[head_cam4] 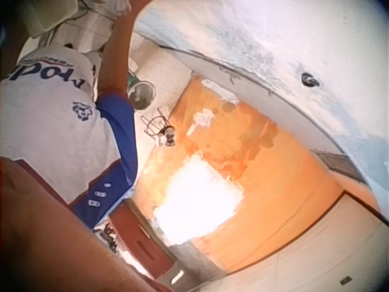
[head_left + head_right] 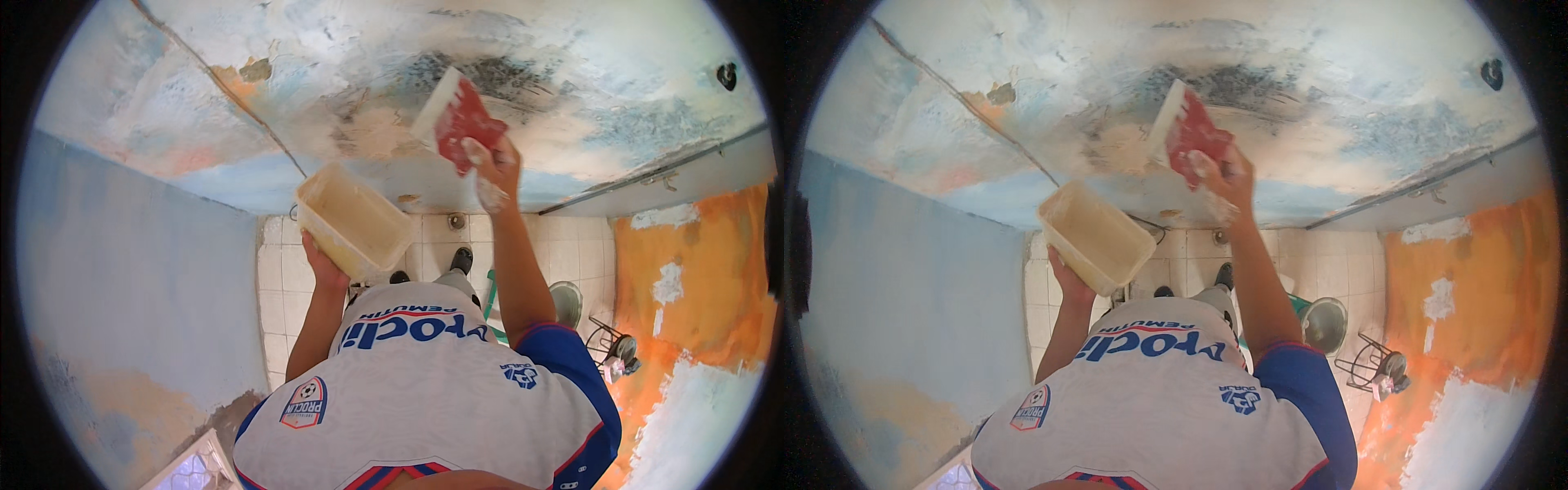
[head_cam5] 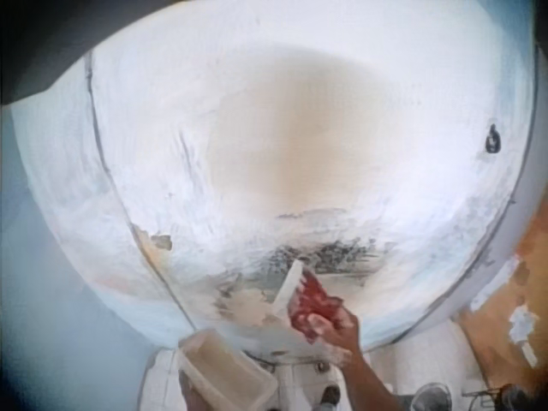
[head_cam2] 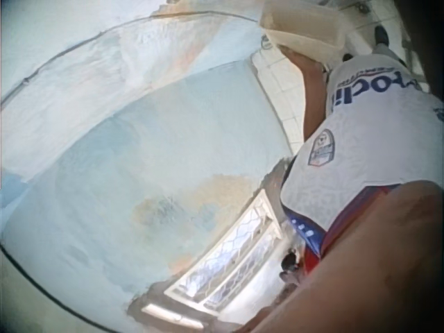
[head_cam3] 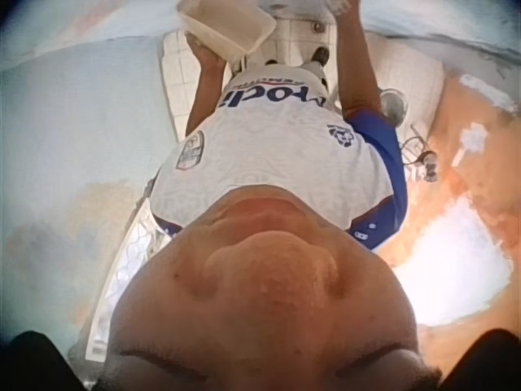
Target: The person applies and smooths plaster onto a wall and ceiling using a scraper and a plastic container.
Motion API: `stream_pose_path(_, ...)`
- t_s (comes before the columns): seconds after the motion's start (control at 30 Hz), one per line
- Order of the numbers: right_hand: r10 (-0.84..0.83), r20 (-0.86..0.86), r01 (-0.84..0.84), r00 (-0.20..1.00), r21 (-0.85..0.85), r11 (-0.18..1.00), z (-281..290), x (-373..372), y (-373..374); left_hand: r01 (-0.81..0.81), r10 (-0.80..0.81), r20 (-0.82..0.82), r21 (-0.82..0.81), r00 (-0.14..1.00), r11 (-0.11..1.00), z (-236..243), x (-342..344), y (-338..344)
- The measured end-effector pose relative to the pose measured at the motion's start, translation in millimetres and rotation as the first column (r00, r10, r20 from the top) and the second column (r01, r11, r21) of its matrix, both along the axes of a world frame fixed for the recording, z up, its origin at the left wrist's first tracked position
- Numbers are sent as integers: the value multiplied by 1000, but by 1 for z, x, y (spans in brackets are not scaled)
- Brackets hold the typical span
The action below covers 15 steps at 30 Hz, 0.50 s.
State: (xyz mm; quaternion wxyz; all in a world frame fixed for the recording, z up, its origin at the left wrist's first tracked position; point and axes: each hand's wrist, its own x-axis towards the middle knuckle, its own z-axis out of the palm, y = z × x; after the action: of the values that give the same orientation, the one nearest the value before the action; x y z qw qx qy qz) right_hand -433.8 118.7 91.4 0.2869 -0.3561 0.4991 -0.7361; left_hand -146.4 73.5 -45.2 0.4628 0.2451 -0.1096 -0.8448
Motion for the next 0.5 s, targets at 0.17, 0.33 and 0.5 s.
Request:
stream_pose_path(0.17,14,162,1,987,-91,996,9,3,28,26,-31,-76,-56,997,998,17,-16,-14)
stream_pose_path(0.33,-63,14,64,998,-64,996,35,41,36,-29,25,-20,-258,999,966,30,-32,-24)
stream_pose_path(0.5,-7,-676,88,737,86,992,49,74,49,-36,24,-35,-401,999,915,51,-32,-38)
